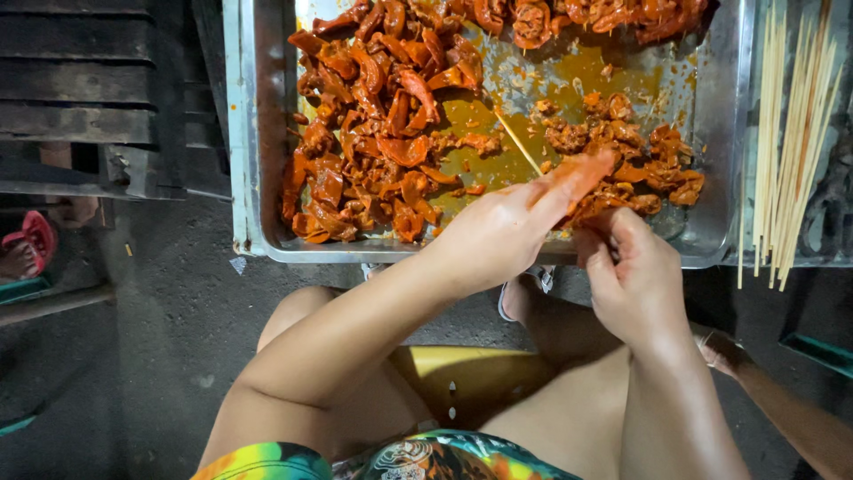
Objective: The person threads marinated pieces of animal meat onto wooden skewers by hand, picking each piece from a metal tray and sliding it onto the skewer.
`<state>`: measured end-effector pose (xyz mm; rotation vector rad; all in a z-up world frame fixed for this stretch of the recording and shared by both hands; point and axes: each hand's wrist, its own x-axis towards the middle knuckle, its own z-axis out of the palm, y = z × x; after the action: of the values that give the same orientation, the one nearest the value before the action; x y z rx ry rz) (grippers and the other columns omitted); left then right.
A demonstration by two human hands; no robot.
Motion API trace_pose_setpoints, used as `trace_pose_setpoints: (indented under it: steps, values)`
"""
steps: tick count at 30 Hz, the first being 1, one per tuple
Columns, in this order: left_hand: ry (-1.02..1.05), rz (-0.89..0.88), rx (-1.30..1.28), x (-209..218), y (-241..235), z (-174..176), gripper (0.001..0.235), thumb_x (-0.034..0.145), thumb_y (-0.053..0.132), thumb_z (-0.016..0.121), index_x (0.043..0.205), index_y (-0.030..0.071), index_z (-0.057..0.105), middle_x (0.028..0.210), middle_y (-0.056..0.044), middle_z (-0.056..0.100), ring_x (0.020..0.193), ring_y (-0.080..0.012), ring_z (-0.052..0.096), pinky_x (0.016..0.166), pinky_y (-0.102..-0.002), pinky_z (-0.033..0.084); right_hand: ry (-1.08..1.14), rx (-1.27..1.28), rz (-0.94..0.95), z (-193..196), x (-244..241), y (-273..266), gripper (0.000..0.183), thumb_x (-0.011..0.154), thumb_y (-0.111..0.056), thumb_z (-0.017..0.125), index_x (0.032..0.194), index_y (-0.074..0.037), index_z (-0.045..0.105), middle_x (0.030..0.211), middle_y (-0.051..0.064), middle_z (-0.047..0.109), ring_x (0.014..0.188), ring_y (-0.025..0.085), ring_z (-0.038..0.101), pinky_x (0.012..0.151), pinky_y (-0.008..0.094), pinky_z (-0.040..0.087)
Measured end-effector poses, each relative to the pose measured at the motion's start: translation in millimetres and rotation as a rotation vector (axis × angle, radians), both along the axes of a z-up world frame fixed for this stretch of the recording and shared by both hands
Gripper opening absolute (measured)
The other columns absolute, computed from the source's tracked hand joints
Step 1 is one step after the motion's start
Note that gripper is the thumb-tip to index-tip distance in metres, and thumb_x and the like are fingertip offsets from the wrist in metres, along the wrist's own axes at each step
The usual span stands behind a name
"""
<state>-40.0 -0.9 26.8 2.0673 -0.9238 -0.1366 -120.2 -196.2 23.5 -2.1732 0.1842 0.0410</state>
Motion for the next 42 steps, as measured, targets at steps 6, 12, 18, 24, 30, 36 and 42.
trace_pose_setpoints:
  steps: [6,12,18,24,30,36,42]
  values:
    - [-0.110,0.339,0.116,25.3,38.6,26.6,0.057,0.090,0.005,0.061,0.145,0.010,0.047,0.125,-0.022,0.067,0.101,-0.0405,0.071,0.081,-0.047,0.059,0.002,0.067,-0.108,-3.5,2.3,-16.0,0.004,0.105,-0.003,0.063,0.104,0.000,0.061,0.086,0.003,0.065,0.078,0.009,0.061,0.070,0.025,0.051]
    - [-0.018,0.667,0.325,66.1,147.0,8.7,0.027,0.100,-0.001,0.053,0.118,0.006,0.072,0.108,-0.023,0.072,0.099,-0.0350,0.072,0.086,-0.045,0.058,-0.070,0.222,-0.090,-13.5,0.3,-34.3,0.007,0.110,-0.006,0.062,0.110,0.000,0.058,0.090,0.002,0.061,0.082,0.008,0.058,0.075,0.022,0.048]
    - [0.022,0.661,0.515,89.7,156.7,-33.2,0.018,0.089,0.004,0.067,0.105,0.001,0.074,0.107,-0.025,0.070,0.097,-0.0413,0.068,0.090,-0.047,0.054,0.002,0.153,-0.061,-11.9,1.1,-24.9,0.009,0.108,-0.007,0.063,0.109,0.001,0.059,0.087,0.002,0.062,0.080,0.007,0.058,0.072,0.022,0.046]
    - [0.072,0.561,0.592,92.1,152.7,-25.2,0.025,0.079,0.005,0.071,0.103,0.002,0.075,0.109,-0.023,0.069,0.100,-0.0412,0.066,0.089,-0.048,0.053,0.005,0.088,-0.052,-8.1,2.2,-23.0,0.012,0.108,-0.010,0.064,0.110,0.002,0.061,0.087,0.002,0.064,0.080,0.007,0.059,0.072,0.023,0.048]
    - [0.189,0.658,0.550,94.6,153.6,-3.4,0.024,0.085,0.014,0.077,0.104,0.000,0.072,0.103,-0.020,0.072,0.095,-0.0312,0.071,0.090,-0.044,0.056,0.034,0.051,-0.032,0.3,0.6,-20.2,0.012,0.108,-0.010,0.065,0.108,0.001,0.062,0.085,0.003,0.064,0.078,0.007,0.059,0.072,0.023,0.048]
    - [0.066,0.706,0.517,78.1,180.6,8.0,0.016,0.089,0.007,0.071,0.101,-0.003,0.073,0.095,-0.024,0.074,0.087,-0.0349,0.074,0.079,-0.044,0.059,0.021,0.073,-0.026,1.8,0.2,-18.7,0.012,0.108,-0.010,0.064,0.109,0.001,0.061,0.085,0.002,0.064,0.078,0.007,0.059,0.071,0.023,0.048]
    - [0.171,0.713,0.827,61.2,181.5,-11.6,0.012,0.086,-0.003,0.064,0.093,-0.002,0.073,0.096,-0.029,0.071,0.091,-0.0448,0.069,0.080,-0.051,0.057,0.018,0.082,-0.005,0.5,1.0,-18.5,0.012,0.108,-0.010,0.064,0.108,0.002,0.061,0.085,0.003,0.064,0.078,0.007,0.058,0.071,0.023,0.048]
